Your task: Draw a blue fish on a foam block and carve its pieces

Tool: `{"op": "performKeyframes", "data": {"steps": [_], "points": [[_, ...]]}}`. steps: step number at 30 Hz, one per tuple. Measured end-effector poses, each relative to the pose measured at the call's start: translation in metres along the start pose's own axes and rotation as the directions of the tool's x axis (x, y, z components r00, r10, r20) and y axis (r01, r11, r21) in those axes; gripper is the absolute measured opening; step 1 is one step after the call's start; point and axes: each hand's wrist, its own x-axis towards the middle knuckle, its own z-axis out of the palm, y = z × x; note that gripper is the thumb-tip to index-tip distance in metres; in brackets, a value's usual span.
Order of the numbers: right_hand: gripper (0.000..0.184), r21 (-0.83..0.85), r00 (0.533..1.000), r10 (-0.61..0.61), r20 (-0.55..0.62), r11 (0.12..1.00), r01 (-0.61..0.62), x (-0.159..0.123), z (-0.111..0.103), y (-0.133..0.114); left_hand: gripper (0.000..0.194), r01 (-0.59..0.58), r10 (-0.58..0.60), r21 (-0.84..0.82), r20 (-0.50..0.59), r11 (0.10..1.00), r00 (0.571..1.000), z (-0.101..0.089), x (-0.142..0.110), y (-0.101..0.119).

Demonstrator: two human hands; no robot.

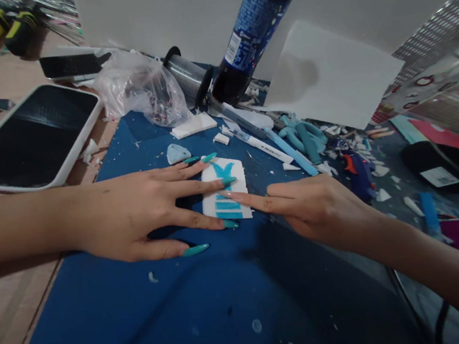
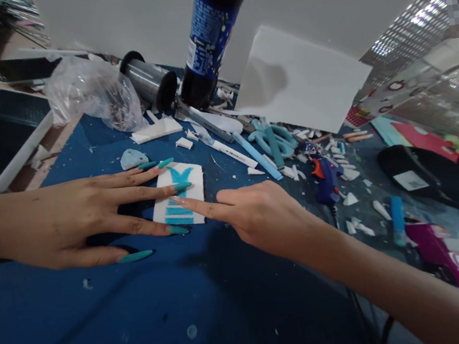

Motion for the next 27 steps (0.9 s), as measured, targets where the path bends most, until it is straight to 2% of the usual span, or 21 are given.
{"op": "performKeyframes", "data": {"steps": [11, 17, 27], "points": [[0.072, -0.049, 0.999, 0.016, 0.038, 0.999, -0.014, 0.004, -0.007, -0.003, 0.053, -0.016, 0.016, 0.027, 0.002, 0.999, 1.000, 0.000, 0.001, 0.000], [0.073, -0.093, 0.987, 0.034, 0.156, 0.995, -0.020, 0.011, -0.016, -0.005, 0.052, -0.004, 0.004, 0.006, 0.001, 1.000, 1.000, -0.001, 0.000, 0.002], [0.073, -0.141, 0.959, 0.035, 0.281, 0.990, 0.005, 0.020, -0.024, -0.009, 0.057, 0.033, -0.032, -0.015, 0.016, 0.999, 0.999, -0.001, -0.002, 0.000]]}}
